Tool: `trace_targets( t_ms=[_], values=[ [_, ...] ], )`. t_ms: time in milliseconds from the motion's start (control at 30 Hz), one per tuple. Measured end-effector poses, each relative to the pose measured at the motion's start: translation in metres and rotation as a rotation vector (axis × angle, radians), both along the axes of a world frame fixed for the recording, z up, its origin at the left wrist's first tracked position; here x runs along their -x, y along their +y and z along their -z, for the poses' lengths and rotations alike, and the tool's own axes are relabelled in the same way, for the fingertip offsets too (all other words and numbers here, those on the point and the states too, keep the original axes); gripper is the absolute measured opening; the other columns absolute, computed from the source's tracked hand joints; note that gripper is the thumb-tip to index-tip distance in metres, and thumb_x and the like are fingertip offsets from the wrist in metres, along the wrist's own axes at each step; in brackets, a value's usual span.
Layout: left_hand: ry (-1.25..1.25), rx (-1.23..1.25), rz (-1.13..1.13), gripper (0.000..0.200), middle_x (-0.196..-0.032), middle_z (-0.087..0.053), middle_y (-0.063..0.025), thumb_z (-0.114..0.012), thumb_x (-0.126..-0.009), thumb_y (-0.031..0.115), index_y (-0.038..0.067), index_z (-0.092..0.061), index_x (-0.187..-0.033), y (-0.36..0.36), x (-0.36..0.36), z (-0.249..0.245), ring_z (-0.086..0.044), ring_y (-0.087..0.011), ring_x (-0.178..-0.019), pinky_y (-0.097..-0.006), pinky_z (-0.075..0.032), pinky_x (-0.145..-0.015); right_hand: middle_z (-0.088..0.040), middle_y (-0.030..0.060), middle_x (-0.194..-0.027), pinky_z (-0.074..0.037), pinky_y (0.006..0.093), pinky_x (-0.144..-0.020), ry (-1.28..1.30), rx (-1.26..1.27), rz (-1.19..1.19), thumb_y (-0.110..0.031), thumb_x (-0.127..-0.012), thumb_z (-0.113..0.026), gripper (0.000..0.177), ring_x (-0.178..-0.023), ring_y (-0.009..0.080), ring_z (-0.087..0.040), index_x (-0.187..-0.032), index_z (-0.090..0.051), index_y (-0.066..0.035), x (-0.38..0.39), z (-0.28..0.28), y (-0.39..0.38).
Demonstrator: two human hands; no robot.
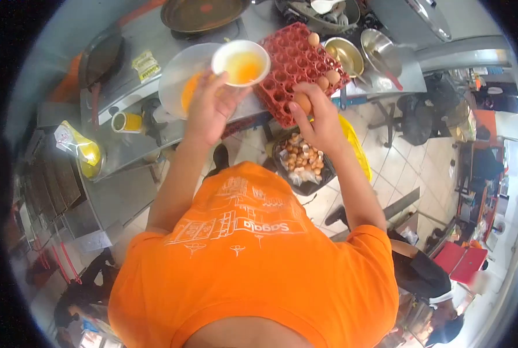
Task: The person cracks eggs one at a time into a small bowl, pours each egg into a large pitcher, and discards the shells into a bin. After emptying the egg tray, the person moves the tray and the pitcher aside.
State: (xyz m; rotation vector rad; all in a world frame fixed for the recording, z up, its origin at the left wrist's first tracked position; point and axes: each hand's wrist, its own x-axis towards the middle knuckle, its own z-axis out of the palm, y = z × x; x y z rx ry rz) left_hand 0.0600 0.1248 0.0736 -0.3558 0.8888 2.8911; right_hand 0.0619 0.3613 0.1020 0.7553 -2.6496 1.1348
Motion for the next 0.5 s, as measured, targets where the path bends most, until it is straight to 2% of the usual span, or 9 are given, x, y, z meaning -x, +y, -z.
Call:
trace_targets(
  t_ms=[67,133,200,267,300,333,400,433,500],
  values=[
    [0.018,0.011,-0.05,0.072,-0.125,-0.055,-0.0174,-0.064,-0.092,0.006,0.005,-0.019,-0.148,-0.018,0.0,-0.001,-0.062,-0.0304,-0.114,-0.0471,-0.057,-0.097,-0.063,0.0197,-0.112,-0.05,0.0391,-0.088,-0.178,-0.023,0.086,-0.012,-0.094,-0.063,0.029,-0.102,0.0398,-0.063,-0.121,-0.056,-0.003,-0.019,0.057,0.026],
    [0.044,0.189,-0.18,0.071,-0.123,-0.055,-0.018,-0.065,-0.091,0.006,0.005,-0.021,-0.148,-0.038,-0.002,0.001,-0.062,-0.0308,-0.112,-0.0472,-0.057,-0.097,-0.063,0.0213,-0.116,-0.049,0.0426,-0.091,-0.439,-0.103,0.149,-0.014,-0.093,-0.064,0.035,-0.108,0.0406,-0.061,-0.126,-0.056,-0.005,-0.043,0.114,0.054],
    [0.064,0.246,-0.222,0.074,-0.118,-0.055,-0.0155,-0.067,-0.09,0.004,0.005,-0.023,-0.149,-0.054,-0.007,-0.001,-0.061,-0.0283,-0.112,-0.0454,-0.057,-0.097,-0.062,0.0216,-0.12,-0.049,0.0439,-0.093,-0.504,-0.144,0.17,-0.016,-0.091,-0.067,0.04,-0.11,0.0406,-0.06,-0.128,-0.055,-0.007,-0.071,0.198,0.093],
    [-0.014,0.659,-0.356,0.08,-0.115,-0.051,-0.0112,-0.071,-0.087,0.003,0.005,-0.022,-0.15,-0.069,-0.007,0.003,-0.059,-0.0241,-0.112,-0.0412,-0.057,-0.096,-0.061,0.022,-0.123,-0.048,0.0452,-0.094,-0.555,-0.188,0.189,-0.017,-0.089,-0.069,0.045,-0.111,0.0406,-0.06,-0.131,-0.055,-0.009,-0.086,0.229,0.121],
    [0.001,0.745,-0.364,0.086,-0.115,-0.048,-0.0092,-0.076,-0.082,0.001,0.004,-0.025,-0.151,-0.078,-0.008,0.007,-0.057,-0.0214,-0.112,-0.0369,-0.057,-0.096,-0.064,0.0205,-0.119,-0.049,0.0455,-0.093,-0.529,-0.458,0.231,-0.018,-0.086,-0.071,0.046,-0.107,0.0397,-0.061,-0.129,-0.057,-0.011,-0.09,0.232,0.13],
    [0.013,0.748,-0.382,0.086,-0.115,-0.048,-0.0092,-0.076,-0.082,0.001,0.004,-0.025,-0.151,-0.082,-0.008,0.01,-0.057,-0.0214,-0.112,-0.0369,-0.057,-0.096,-0.066,0.0189,-0.115,-0.049,0.0458,-0.092,-0.49,-0.725,0.272,-0.019,-0.084,-0.073,0.047,-0.104,0.0387,-0.063,-0.128,-0.06,-0.012,-0.083,0.229,0.134],
    [0.104,1.165,-0.395,0.085,-0.118,-0.047,-0.012,-0.079,-0.081,0.003,0.007,-0.031,-0.15,-0.088,-0.012,0.016,-0.056,-0.0224,-0.111,-0.0363,-0.056,-0.095,-0.069,0.017,-0.107,-0.05,0.0449,-0.089,-0.565,-0.674,0.165,-0.02,-0.082,-0.074,0.04,-0.099,0.0373,-0.065,-0.121,-0.064,-0.012,-0.039,0.197,0.146],
    [0.112,1.17,-0.411,0.085,-0.118,-0.047,-0.012,-0.079,-0.081,0.003,0.007,-0.031,-0.15,-0.089,-0.013,0.017,-0.056,-0.0224,-0.111,-0.0363,-0.056,-0.095,-0.072,0.0152,-0.1,-0.052,0.0441,-0.085,-0.658,-0.63,0.067,-0.021,-0.081,-0.075,0.034,-0.093,0.0358,-0.067,-0.113,-0.068,-0.011,-0.015,0.165,0.141],
    [0.082,1.308,-0.385,0.088,-0.117,-0.047,-0.011,-0.081,-0.077,0.001,0.008,-0.033,-0.15,-0.084,-0.016,0.018,-0.054,-0.0209,-0.111,-0.0367,-0.057,-0.094,-0.074,0.0122,-0.089,-0.054,0.0422,-0.079,-0.707,-0.407,0.147,-0.023,-0.081,-0.075,0.023,-0.087,0.0335,-0.07,-0.098,-0.073,-0.009,0.028,0.074,0.094]
  ],
)
